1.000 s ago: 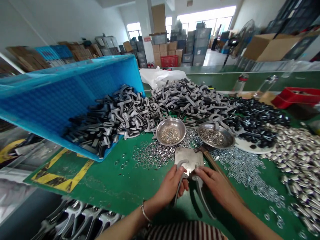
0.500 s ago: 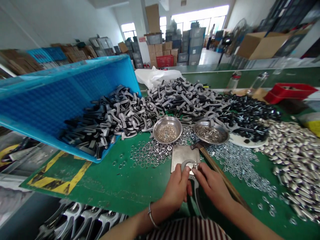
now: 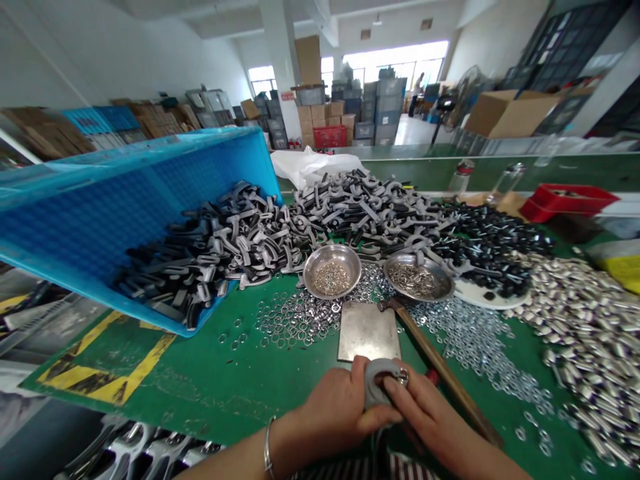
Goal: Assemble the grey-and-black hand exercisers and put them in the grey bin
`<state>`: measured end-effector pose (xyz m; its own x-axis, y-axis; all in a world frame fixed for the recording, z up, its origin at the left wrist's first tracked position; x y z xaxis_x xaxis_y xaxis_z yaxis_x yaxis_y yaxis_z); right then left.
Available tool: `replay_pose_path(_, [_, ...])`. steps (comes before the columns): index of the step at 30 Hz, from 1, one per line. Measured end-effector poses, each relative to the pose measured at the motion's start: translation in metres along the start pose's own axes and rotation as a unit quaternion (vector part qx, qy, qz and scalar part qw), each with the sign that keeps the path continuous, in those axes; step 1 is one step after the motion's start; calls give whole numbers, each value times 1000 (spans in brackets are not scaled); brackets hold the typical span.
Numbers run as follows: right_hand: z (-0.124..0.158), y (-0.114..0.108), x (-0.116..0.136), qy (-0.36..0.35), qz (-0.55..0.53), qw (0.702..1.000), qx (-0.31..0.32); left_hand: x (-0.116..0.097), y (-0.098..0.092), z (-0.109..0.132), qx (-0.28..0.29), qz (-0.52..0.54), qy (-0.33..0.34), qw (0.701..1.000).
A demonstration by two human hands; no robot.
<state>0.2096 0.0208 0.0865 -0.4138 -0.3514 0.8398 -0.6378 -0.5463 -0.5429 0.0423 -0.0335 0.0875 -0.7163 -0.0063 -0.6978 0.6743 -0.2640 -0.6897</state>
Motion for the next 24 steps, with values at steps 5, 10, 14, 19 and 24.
replay_pose_path(5, [6, -6, -7, -2, 79, 997, -3, -9, -3, -5, 15, -48, 52, 997])
replay_pose_path(10, [-25, -8, -14, 74, -20, 996, -55, 3, -5, -45, 21, 10, 22, 999])
replay_pose_path(14, [-45, -10, -33, 127, -187, 974, -8, 11, -10, -65, -15, 127, 41, 991])
replay_pose_path(19, [-58, -11, -49, 89, -350, 926, -106, 9, -10, -66, -78, 265, 42, 960])
replay_pose_path(24, [-74, 0, -59, 101, -263, 942, -181, 19, -11, -88, -92, 211, 69, 971])
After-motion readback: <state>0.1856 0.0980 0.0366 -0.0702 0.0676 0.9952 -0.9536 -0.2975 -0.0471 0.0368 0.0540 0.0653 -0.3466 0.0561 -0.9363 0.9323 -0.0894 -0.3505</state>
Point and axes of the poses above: each hand's wrist, its own z-axis away from the middle knuckle, its own y-axis out of the palm, x = y × z, the point moved 2 cm from there along -z, towards the middle knuckle, and after that the axes turned 9 degrees about z, right-handed, at the moved point
